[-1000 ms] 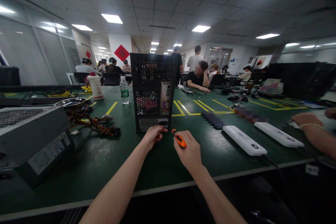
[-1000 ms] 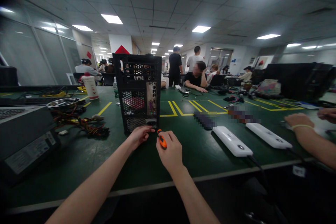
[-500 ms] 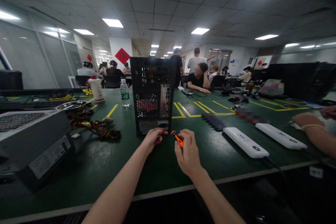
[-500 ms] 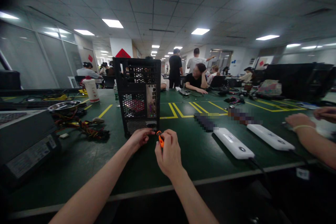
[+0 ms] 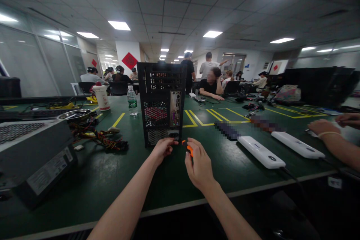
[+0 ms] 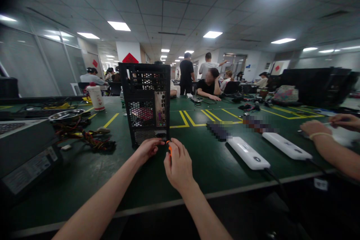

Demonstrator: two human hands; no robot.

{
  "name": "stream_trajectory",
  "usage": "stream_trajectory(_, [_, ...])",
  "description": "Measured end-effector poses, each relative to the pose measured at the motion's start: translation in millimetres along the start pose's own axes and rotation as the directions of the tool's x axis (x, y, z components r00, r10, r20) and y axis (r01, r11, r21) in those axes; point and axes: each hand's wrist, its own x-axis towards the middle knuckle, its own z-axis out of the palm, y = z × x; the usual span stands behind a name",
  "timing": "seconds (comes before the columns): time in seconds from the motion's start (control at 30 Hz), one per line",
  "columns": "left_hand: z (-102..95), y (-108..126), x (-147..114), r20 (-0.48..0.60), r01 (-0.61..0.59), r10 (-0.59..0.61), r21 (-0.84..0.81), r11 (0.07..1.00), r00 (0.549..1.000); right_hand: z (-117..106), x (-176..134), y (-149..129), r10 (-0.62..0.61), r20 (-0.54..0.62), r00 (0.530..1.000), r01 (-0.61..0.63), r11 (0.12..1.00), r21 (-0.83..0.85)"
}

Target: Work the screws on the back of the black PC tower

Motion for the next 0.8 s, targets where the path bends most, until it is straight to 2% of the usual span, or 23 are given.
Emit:
stream_trajectory(0.1, [0.7, 0.9, -1.2, -0.001, 0.001, -0.001, -0.004, 1.000, 1.000, 3.5, -0.6, 1.8, -0.019, 0.012, 1.000, 0.019, 1.000, 0.004])
stream_trajectory(0.37, [0.6, 0.6, -1.0, 0.001, 0.014, -0.014, 0.015, 1.000, 1.000, 2.8, -2.6, 3.9, 0.103, -0.039, 0.994, -0.105, 0.993, -0.057])
stream_trajectory(0.57, [0.9, 2.1, -4.2, 0.009, 0.012, -0.012, 0.018, 1.000, 1.000, 1.8, -0.2, -1.6, -0.028, -0.038, 0.999, 0.027, 0.999, -0.023])
stream_trajectory(0.67, [1.4, 1.5, -5.2, 0.064, 0.027, -0.030, 0.053, 0.998, 0.998, 3.3, -1.8, 2.0, 0.026, -0.055, 0.998, -0.029, 0.997, -0.064])
stream_trajectory(0.8, [6.2, 0.6, -8.4, 0.227, 0.010, -0.033, 0.102, 0.995, 0.973, 4.6, -4.0, 6.3, 0.073, -0.052, 0.996, -0.078, 0.993, -0.093])
